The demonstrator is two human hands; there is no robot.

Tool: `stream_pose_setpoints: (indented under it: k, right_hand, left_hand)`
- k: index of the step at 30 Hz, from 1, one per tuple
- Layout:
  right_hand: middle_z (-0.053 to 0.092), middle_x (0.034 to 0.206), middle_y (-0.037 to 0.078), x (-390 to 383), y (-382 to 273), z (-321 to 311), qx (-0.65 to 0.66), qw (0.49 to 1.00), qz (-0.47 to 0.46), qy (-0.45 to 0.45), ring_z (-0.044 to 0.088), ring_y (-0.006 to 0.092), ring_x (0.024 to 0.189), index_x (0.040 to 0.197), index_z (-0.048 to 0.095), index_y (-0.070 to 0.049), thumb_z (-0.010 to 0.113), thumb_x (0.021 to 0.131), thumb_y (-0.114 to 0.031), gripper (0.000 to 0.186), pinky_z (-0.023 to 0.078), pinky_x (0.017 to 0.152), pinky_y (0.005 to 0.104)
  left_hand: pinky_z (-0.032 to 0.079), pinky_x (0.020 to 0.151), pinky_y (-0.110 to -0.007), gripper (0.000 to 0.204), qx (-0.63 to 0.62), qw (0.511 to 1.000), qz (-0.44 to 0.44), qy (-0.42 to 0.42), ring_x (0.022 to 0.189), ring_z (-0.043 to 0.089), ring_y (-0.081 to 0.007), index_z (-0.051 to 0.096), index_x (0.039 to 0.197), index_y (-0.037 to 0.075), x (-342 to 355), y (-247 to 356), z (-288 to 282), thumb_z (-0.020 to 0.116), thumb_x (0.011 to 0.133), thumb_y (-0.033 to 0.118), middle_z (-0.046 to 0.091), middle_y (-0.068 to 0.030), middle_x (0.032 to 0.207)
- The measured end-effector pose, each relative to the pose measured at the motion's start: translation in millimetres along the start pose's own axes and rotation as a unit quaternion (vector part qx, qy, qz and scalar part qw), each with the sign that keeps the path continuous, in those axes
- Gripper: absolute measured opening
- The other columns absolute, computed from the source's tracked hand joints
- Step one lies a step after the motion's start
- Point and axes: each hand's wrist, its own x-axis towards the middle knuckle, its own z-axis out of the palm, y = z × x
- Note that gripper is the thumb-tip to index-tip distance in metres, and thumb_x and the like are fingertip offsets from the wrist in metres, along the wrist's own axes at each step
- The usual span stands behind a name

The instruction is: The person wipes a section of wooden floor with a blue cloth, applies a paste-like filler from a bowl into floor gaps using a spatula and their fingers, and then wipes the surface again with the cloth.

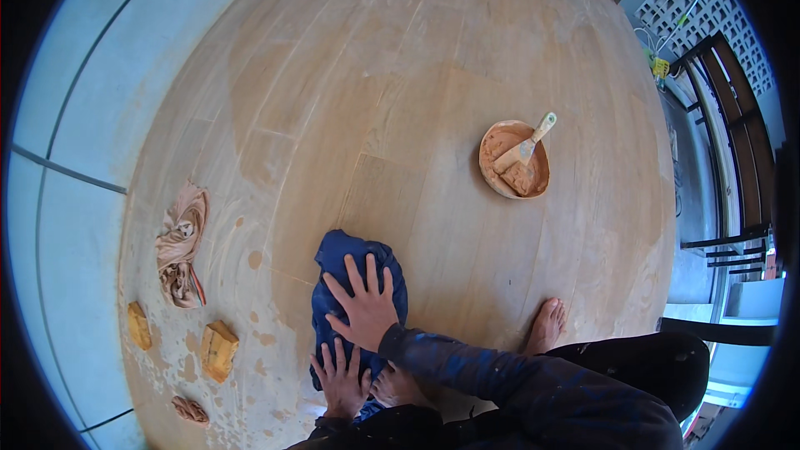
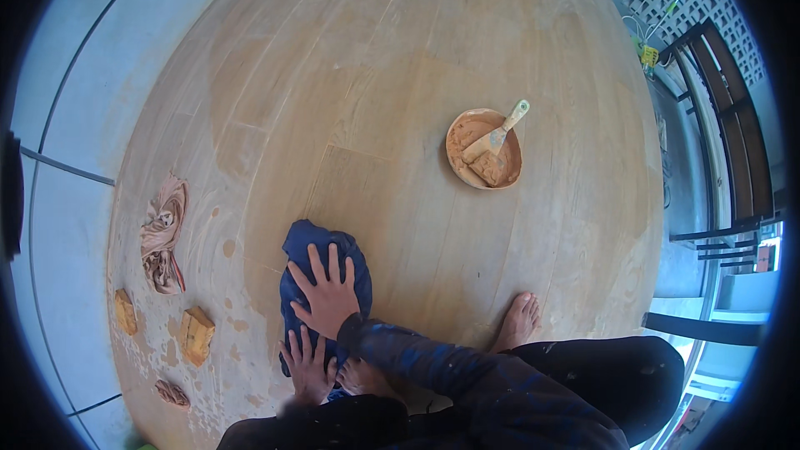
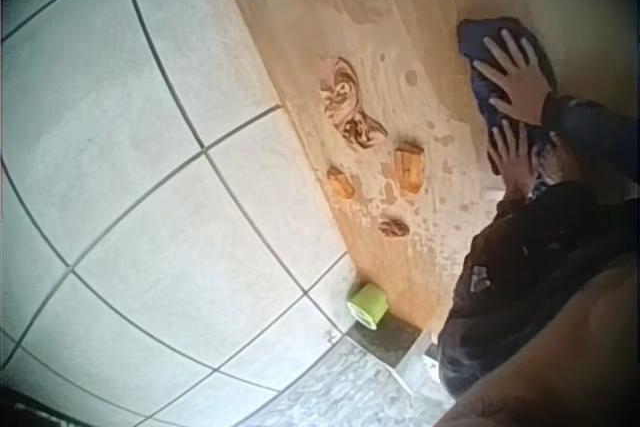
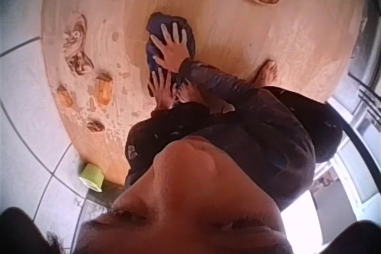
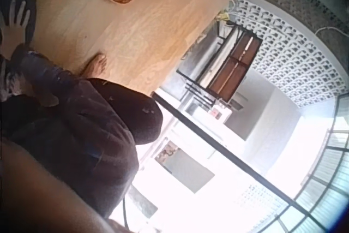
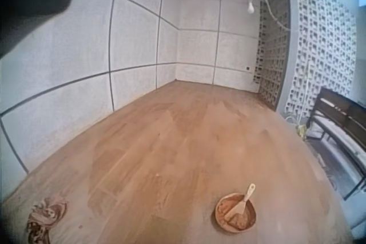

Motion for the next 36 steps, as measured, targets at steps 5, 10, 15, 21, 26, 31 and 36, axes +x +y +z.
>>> stream_pose_setpoints:
  k: [5, 10, 15, 21, 26, 31, 36]
  right_hand:
    - [0.032, 0.172, 0.017, 31.2, 6.2, 39.4, 0.027, 1.0, 0.007, 0.01, 0.027, 0.0462, 0.157, 0.161, 0.047, -0.021, 0.076, 0.088, -0.05, 0.084, 0.024, 0.12, 0.0691]
    - [0.031, 0.172, 0.021, 134.6, 69.1, 33.8, -0.027, 0.995, 0.038, 0.084, 0.025, 0.0488, 0.158, 0.16, 0.048, -0.015, 0.078, 0.082, -0.053, 0.091, 0.022, 0.122, 0.0688]
    - [0.033, 0.169, 0.027, 269.3, 166.1, 6.6, -0.12, 0.976, 0.085, 0.158, 0.027, 0.0554, 0.154, 0.157, 0.052, -0.02, 0.08, 0.075, -0.062, 0.097, 0.02, 0.119, 0.0745]
    - [0.043, 0.165, 0.021, 436.0, 246.4, -16.3, -0.168, 0.971, 0.008, 0.169, 0.034, 0.0491, 0.152, 0.154, 0.057, -0.026, 0.073, 0.077, -0.072, 0.091, 0.023, 0.122, 0.0649]
    - [0.054, 0.156, 0.019, 422.4, 199.2, 14.5, -0.079, 0.976, -0.115, 0.166, 0.043, 0.0471, 0.145, 0.143, 0.067, -0.023, 0.072, 0.073, -0.059, 0.079, 0.029, 0.118, 0.0599]
    - [0.058, 0.15, 0.018, 311.0, 83.7, 57.3, 0.064, 0.972, -0.208, 0.089, 0.045, 0.045, 0.142, 0.135, 0.069, -0.017, 0.075, 0.075, -0.042, 0.066, 0.034, 0.115, 0.0587]
    - [0.056, 0.147, 0.016, 133.0, -35.4, 106.8, 0.059, 0.958, -0.279, 0.016, 0.05, 0.0372, 0.136, 0.13, 0.066, -0.009, 0.078, 0.081, -0.042, 0.06, 0.042, 0.105, 0.0451]
  left_hand:
    - [0.01, 0.122, -0.078, 0.065, 0.018, 1.0, -0.002, -0.014, 0.159, 0.018, -0.0547, 0.051, 0.157, 0.01, 20.3, -18.4, 5.4, 0.049, 0.106, 0.051, 0.027, -0.0267, 0.173]
    - [0.01, 0.123, -0.077, 0.072, 0.037, 0.998, 0.049, 0.0, 0.16, 0.019, -0.0506, 0.046, 0.161, 0.01, 157.7, -22.9, -25.1, 0.058, 0.101, 0.048, 0.025, -0.0234, 0.174]
    - [0.009, 0.125, -0.075, 0.082, -0.011, 0.994, 0.107, 0.024, 0.161, 0.019, -0.0441, 0.039, 0.166, 0.014, 326.1, 1.1, -73.1, 0.067, 0.096, 0.046, 0.023, -0.0176, 0.177]
    - [0.02, 0.125, -0.064, 0.069, 0.023, 0.984, 0.101, 0.148, 0.161, 0.026, -0.0353, 0.041, 0.165, 0.016, 486.7, 0.8, -75.1, 0.059, 0.101, 0.035, 0.031, -0.0124, 0.175]
    - [0.026, 0.125, -0.057, 0.064, 0.011, 0.986, 0.027, 0.164, 0.159, 0.03, -0.0343, 0.046, 0.162, 0.014, 435.0, -20.4, -67.5, 0.058, 0.1, 0.023, 0.036, -0.0114, 0.172]
    - [0.017, 0.128, -0.06, 0.064, -0.009, 0.998, -0.052, 0.021, 0.16, 0.025, -0.0422, 0.043, 0.16, -0.001, 272.9, -28.2, -59.2, 0.048, 0.102, 0.025, 0.032, -0.0211, 0.172]
    - [0.017, 0.125, -0.067, 0.063, -0.032, 0.997, -0.064, -0.041, 0.156, 0.029, -0.0518, 0.05, 0.151, -0.004, 56.1, -71.9, -17.4, 0.047, 0.102, 0.035, 0.042, -0.0276, 0.165]
